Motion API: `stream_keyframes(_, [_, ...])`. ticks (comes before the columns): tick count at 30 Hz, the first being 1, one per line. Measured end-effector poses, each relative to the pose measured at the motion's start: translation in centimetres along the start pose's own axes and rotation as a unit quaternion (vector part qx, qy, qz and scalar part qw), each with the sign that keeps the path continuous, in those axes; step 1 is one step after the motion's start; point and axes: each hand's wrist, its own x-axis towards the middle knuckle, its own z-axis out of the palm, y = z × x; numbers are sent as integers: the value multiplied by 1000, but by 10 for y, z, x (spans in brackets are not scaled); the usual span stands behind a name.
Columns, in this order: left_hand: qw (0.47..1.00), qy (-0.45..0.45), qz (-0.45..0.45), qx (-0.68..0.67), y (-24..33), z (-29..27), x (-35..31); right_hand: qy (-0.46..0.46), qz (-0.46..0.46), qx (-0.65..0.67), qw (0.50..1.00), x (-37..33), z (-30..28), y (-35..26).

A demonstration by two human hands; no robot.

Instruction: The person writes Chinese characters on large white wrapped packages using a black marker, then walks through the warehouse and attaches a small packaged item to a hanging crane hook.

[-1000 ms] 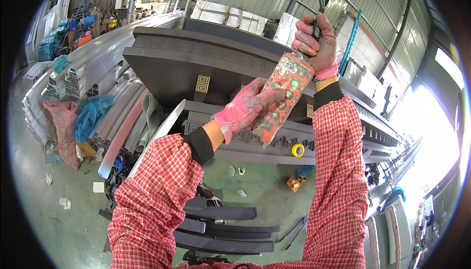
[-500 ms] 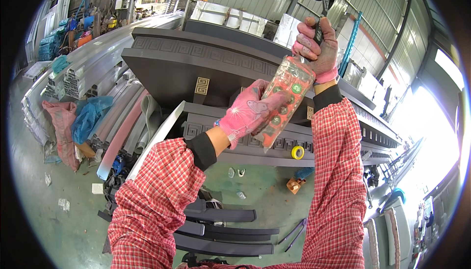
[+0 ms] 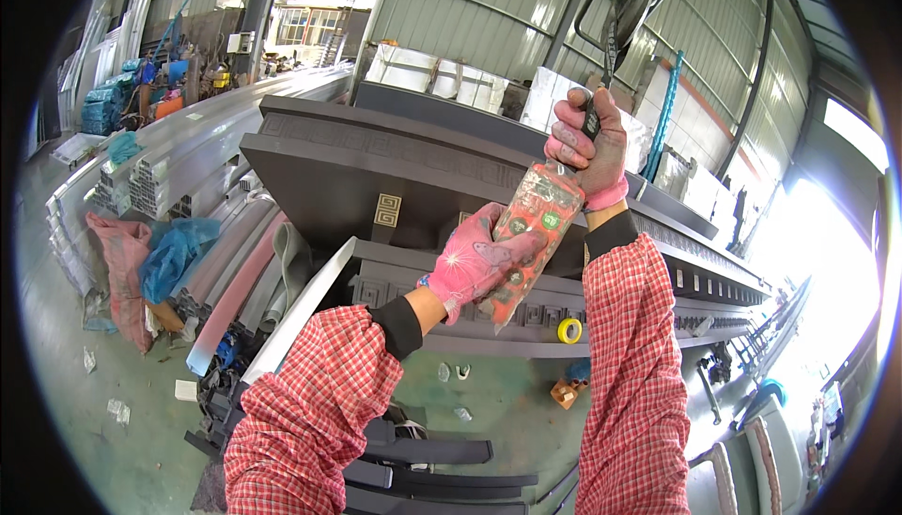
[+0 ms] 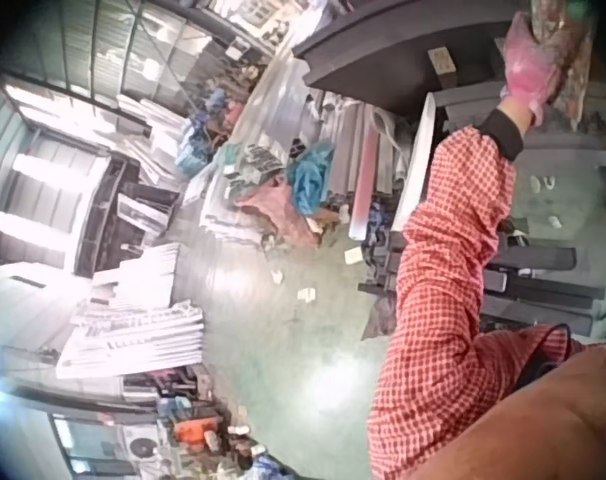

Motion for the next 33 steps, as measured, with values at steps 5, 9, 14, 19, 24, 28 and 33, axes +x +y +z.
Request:
stream_keyframes(5, [1000, 6, -15, 11, 6, -4, -4, -17, 5, 11, 1000, 2, 5, 2])
stream_keyframes(9, [1000, 5, -26, 6, 14, -11, -10, -42, 2, 43, 998, 5, 13, 10])
stream_keyframes(14, [999, 0, 19, -43, 11, -19, -13, -33, 4, 11, 999, 10, 16, 14])
stream_keyframes(19, [1000, 12, -21, 14, 25, -28, -20, -37, -8, 2, 999, 16, 24, 21])
stream_keyframes(24, [999, 2, -31, 34, 34, -37, -27, -22, -10, 15, 1000, 21, 34, 27])
stream_keyframes(28, [999, 7, -21, 49, 39, -43, -30, -18, -19, -7, 1000, 24, 43, 32])
stream_keyframes(33, [1000, -4, -26, -5, 47, -53, -40, -11, -13, 8, 1000, 31, 47, 43])
